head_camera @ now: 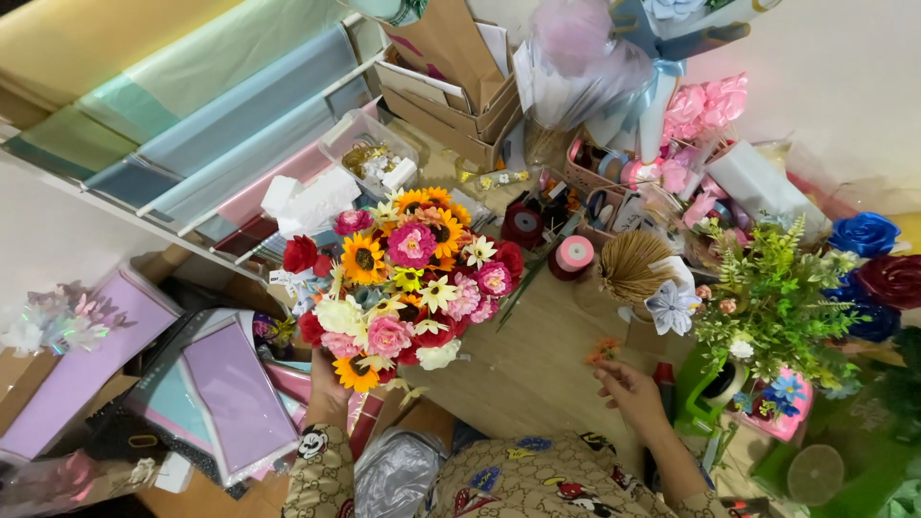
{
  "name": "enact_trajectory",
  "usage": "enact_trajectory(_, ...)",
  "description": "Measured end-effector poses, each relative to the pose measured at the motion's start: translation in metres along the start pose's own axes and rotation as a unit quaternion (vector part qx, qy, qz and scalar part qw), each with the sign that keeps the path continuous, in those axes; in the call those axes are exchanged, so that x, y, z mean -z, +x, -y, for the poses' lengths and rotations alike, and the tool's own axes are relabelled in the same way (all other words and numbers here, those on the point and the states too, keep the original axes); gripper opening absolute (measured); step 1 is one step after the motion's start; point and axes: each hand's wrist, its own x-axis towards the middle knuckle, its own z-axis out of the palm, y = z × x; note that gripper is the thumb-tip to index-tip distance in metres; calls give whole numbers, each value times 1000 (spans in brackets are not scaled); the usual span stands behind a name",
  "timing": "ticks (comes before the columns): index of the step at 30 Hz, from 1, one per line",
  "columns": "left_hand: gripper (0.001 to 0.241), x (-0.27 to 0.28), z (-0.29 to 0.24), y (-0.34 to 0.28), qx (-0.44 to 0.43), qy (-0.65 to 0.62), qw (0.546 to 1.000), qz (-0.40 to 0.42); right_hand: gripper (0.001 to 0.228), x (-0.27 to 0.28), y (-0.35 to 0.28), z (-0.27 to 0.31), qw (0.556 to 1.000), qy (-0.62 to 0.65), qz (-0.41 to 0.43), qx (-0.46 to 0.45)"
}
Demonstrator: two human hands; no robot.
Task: The person arranges artificial flowers into a bouquet on a cluttered table. They use a hot glue gun to apply adhesive to the stems of a sunflower and small orange flowers before inserting them into the arrangement.
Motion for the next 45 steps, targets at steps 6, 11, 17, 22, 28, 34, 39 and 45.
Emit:
enact_trajectory(6,67,-14,17,-35,24,-64,997,20,32,-4,1,-8,1000,2,4,13)
enact_trajectory(11,68,-45,31,-71,47,-115,992,30,34,-6,0,-6,1000,-5,15,25)
enact_trajectory(17,71,-78,47,-110,79,-175,980,50,33,-10,2,-4,999,-26,21,35)
enact_trajectory(22,78,-91,47,-132,109,-233,964,68,38,-13,11,-14,995,60,8,76)
enact_trajectory(28,87,-63,53,-145,138,-295,942,80,30,6,-4,32,980,93,-53,166)
enact_trajectory(34,17,-12,199,-37,-429,-23,902,31,37,-18,-21,68,961,118,-35,247)
enact_trajectory(39,10,-47,119,-62,-691,96,714,51,53,-68,-11,91,927,-49,57,366)
enact_trajectory(45,16,-69,8,-86,-783,250,570,7,64,-77,-20,121,883,-146,89,438)
